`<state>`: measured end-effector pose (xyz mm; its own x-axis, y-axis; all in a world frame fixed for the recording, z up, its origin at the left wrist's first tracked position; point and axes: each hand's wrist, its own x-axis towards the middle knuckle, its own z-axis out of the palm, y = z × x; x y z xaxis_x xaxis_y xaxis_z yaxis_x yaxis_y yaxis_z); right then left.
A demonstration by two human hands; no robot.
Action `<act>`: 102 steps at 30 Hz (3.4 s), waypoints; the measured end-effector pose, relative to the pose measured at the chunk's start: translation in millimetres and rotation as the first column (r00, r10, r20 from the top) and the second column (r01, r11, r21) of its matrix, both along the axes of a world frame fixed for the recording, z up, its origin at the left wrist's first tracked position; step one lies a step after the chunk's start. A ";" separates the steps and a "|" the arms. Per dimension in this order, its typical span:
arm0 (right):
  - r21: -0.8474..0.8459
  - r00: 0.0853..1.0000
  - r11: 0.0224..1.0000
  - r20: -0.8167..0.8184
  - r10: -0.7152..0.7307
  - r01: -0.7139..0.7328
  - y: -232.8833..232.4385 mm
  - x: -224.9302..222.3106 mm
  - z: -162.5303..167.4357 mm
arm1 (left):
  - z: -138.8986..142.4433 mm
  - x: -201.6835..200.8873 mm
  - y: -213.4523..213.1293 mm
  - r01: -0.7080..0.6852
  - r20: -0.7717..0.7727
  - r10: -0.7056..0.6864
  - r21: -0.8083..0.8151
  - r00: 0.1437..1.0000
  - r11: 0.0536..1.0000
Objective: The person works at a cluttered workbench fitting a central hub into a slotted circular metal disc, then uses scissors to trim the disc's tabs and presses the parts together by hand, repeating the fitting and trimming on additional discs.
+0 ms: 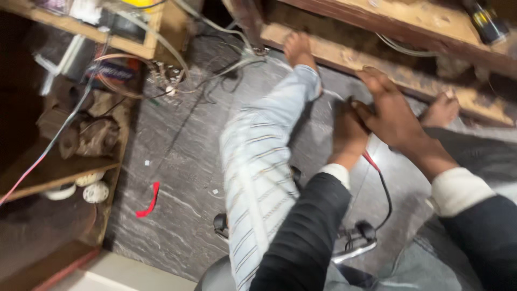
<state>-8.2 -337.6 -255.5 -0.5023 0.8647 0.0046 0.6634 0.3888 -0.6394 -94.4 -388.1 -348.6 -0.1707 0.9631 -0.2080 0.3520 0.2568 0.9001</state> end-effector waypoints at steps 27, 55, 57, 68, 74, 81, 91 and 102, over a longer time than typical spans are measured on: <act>-0.145 0.931 0.931 -0.205 0.303 -0.335 40.8 -188.2 124.9 | -21.4 -292.5 -93.1 -0.788 -0.314 0.730 -0.119 0.607 0.604; -0.573 0.937 0.786 0.089 0.339 -0.230 16.4 -224.2 -136.1 | -61.7 -330.9 -51.3 -0.325 -0.149 0.290 -0.496 0.945 0.805; -0.313 0.805 0.800 0.150 0.575 -0.513 10.6 -207.0 -153.0 | -77.2 -295.6 -71.7 -0.390 0.015 0.448 -0.465 0.894 0.795; -0.511 0.979 0.841 0.174 -0.102 0.179 -78.9 -198.1 -165.2 | -100.5 -297.1 -129.9 -0.329 0.303 0.461 -0.398 0.834 0.857; -0.614 0.911 0.689 0.134 -0.391 0.386 -138.8 -193.0 -161.0 | -73.3 -362.0 -128.7 0.024 0.139 0.022 -0.315 0.990 0.949; -0.214 0.930 0.906 0.131 -0.344 0.365 -171.0 -247.3 -229.9 | -122.6 -388.3 -179.4 0.043 0.122 0.006 -0.397 0.993 0.917; -0.457 0.762 0.667 0.037 -0.646 0.588 -162.5 -310.7 -316.6 | -194.9 -351.9 -109.9 0.225 0.147 -0.171 -0.587 0.974 0.778; -0.423 0.723 0.670 -0.048 -0.690 0.611 -145.1 -339.0 -349.8 | -269.8 -342.0 -78.3 0.134 0.059 -0.123 -0.236 0.991 0.962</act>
<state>-347.2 -482.7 -605.3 0.1666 0.9266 -0.3371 0.5096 -0.3736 -0.7751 -436.4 -466.4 -618.4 -0.0346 0.8976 -0.4395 0.3583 0.4217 0.8329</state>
